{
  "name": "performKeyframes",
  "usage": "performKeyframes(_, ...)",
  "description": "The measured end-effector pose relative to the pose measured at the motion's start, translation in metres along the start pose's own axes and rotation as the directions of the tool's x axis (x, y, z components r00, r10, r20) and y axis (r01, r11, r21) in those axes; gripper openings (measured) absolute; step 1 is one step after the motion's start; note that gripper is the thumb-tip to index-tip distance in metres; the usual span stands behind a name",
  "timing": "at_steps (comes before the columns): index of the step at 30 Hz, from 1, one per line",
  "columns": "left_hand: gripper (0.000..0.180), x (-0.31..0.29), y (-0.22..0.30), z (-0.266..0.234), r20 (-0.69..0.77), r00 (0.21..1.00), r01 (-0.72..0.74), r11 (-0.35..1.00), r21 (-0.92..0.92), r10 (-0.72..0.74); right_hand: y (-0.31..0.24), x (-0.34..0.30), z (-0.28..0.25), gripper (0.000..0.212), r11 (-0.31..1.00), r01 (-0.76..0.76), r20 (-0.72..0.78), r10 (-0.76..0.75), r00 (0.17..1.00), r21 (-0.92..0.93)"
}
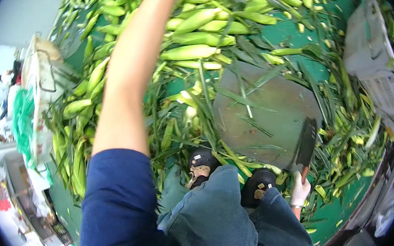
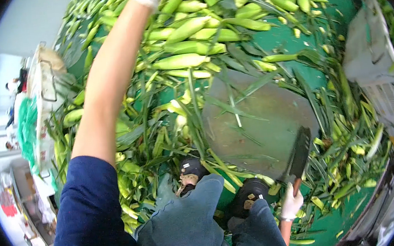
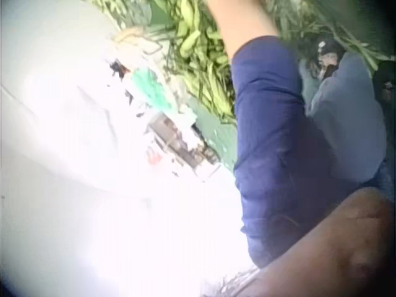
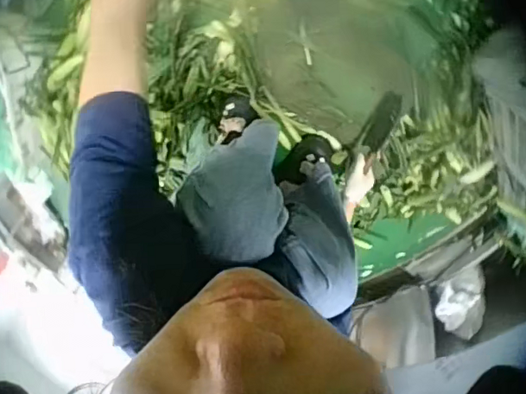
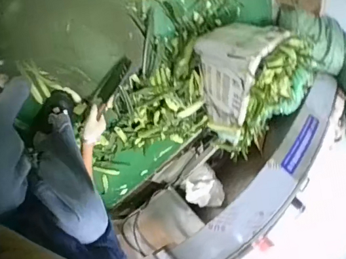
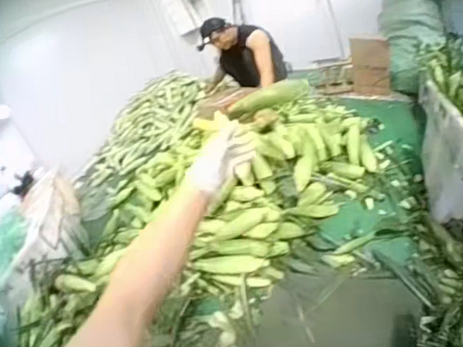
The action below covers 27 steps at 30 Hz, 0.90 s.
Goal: The person husks corn by cutting off the stem ends with a large blade and removing the outer leaves by hand. They repeatedly pick up corn ears from a large pile, place them on a cutting block, chop off the ends, and peel the husks.
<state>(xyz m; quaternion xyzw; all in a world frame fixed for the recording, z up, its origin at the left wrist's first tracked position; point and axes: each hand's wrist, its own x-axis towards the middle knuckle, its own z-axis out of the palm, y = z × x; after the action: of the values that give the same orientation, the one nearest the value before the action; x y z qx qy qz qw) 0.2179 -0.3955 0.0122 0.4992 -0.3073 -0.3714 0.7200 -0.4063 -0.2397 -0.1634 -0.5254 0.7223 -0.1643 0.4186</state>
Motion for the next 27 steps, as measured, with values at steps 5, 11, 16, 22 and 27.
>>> performKeyframes(5, 0.028, -0.211, 0.031, -0.185, -0.278, 0.960, 0.278, -0.073, 0.958, 0.012, 0.028, -0.029, -0.013, 0.032, 0.976, -0.173, -0.040, 0.179, 0.983, 0.130)
performKeyframes(11, 0.044, -0.403, 0.000, -0.274, -0.517, 0.763, 0.121, -0.701, 0.703, -0.387, 0.038, -0.030, -0.020, 0.030, 0.966, -0.241, -0.093, 0.250, 0.964, 0.093)
performKeyframes(16, 0.048, -0.361, 0.021, -0.240, -0.387, 0.738, -0.075, -0.637, 0.768, -0.553, 0.032, -0.033, -0.026, 0.028, 0.976, -0.215, -0.064, 0.217, 0.974, 0.039)
performKeyframes(22, 0.038, -0.329, 0.069, -0.131, -0.087, 0.896, -0.199, -0.568, 0.798, -0.435, 0.059, -0.059, 0.004, 0.020, 0.986, -0.127, -0.085, 0.136, 0.987, 0.107)
performKeyframes(27, 0.061, -0.277, 0.025, -0.030, -0.001, 0.926, 0.064, 0.155, 0.986, -0.377, -0.014, -0.073, 0.015, 0.025, 0.979, 0.057, -0.010, -0.060, 0.998, -0.196)
